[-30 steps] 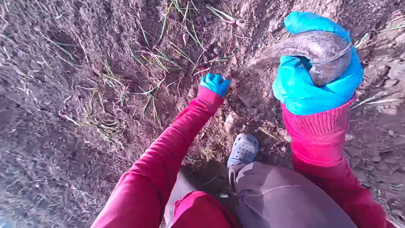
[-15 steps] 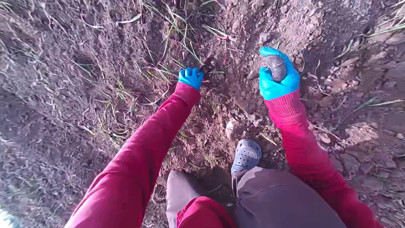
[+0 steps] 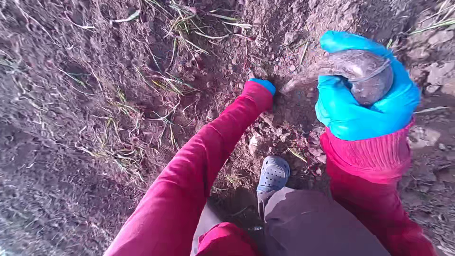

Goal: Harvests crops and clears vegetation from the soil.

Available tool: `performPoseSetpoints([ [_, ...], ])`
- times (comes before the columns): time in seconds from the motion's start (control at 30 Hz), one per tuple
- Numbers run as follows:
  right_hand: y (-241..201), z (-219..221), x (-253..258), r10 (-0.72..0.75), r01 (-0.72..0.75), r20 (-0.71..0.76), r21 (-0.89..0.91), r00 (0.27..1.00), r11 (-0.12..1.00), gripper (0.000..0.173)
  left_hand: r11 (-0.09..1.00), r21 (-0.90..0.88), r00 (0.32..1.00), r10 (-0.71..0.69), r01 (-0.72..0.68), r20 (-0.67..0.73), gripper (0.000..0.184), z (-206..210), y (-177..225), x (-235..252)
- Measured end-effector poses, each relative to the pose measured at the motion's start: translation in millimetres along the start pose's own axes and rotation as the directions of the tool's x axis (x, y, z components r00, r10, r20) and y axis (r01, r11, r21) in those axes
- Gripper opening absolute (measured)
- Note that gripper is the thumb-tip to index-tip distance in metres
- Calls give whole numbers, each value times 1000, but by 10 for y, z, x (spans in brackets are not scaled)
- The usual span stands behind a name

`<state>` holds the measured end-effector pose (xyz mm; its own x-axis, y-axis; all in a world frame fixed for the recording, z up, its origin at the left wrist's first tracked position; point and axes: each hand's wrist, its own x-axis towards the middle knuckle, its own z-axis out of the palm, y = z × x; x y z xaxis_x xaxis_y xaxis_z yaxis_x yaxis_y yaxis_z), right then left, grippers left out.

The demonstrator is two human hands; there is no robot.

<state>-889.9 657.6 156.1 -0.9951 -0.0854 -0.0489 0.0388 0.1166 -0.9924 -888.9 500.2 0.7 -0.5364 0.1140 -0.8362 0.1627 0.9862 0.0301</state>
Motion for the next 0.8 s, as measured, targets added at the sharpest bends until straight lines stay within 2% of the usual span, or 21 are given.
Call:
performPoseSetpoints([
  [0.07,-84,-180,87,-66,63,-30,-94,997,994,43,996,-51,996,73,-71,45,24,-177,-135,-80],
  [0.13,74,-190,90,16,-23,-34,-227,999,974,50,974,-205,995,94,-95,-14,28,-446,-377,-405],
  [0.17,140,-182,62,79,-88,-49,-238,996,967,51,948,-299,992,79,-105,-97,29,-456,-490,-533],
  [0.2,138,-202,65,89,-101,-65,-212,994,972,50,910,-397,982,44,-115,-185,30,-457,-582,-602],
  [0.27,41,-299,147,-20,13,-131,-56,991,998,41,802,-571,941,-32,-177,-337,30,-402,-800,-603],
  [0.33,82,-336,107,-11,40,-259,106,966,994,21,745,-617,883,-81,-255,-463,24,-192,-1051,-671],
  [0.4,276,-219,244,-30,56,-252,96,967,994,28,839,-470,816,-57,-273,-576,25,-500,-1032,-730],
  [0.47,660,-20,336,-60,60,-116,2,991,998,44,960,-185,777,48,-209,-627,25,-1062,-732,-675],
  [0.5,791,27,287,-33,30,-83,-43,996,999,47,985,-42,810,113,-168,-576,24,-1296,-494,-535],
  [0.53,787,18,255,-30,25,-83,-66,996,997,47,988,91,874,152,-124,-462,26,-1456,-234,-319],
  [0.57,656,-34,244,-40,33,-103,-74,994,997,45,969,208,913,199,-129,-357,34,-1507,-30,-24],
  [0.6,444,-108,204,-62,56,-135,-48,989,997,43,945,277,920,255,-172,-299,41,-1382,80,222],
  [0.63,237,-212,174,-110,110,-154,-12,982,994,41,923,309,878,334,-231,-342,42,-1152,94,338],
  [0.67,100,-324,186,-138,142,-176,6,975,990,38,903,335,754,414,-270,-509,38,-928,19,362],
  [0.73,31,-465,213,-126,119,-175,-52,976,992,35,909,337,383,410,-244,-828,18,-643,-194,208],
  [0.77,66,-477,206,-95,80,-152,-100,984,992,39,910,348,290,404,-226,-867,23,-540,-300,107],
  [0.8,155,-442,203,-34,18,-154,-107,988,994,43,904,366,323,422,-222,-847,32,-443,-398,14],
])
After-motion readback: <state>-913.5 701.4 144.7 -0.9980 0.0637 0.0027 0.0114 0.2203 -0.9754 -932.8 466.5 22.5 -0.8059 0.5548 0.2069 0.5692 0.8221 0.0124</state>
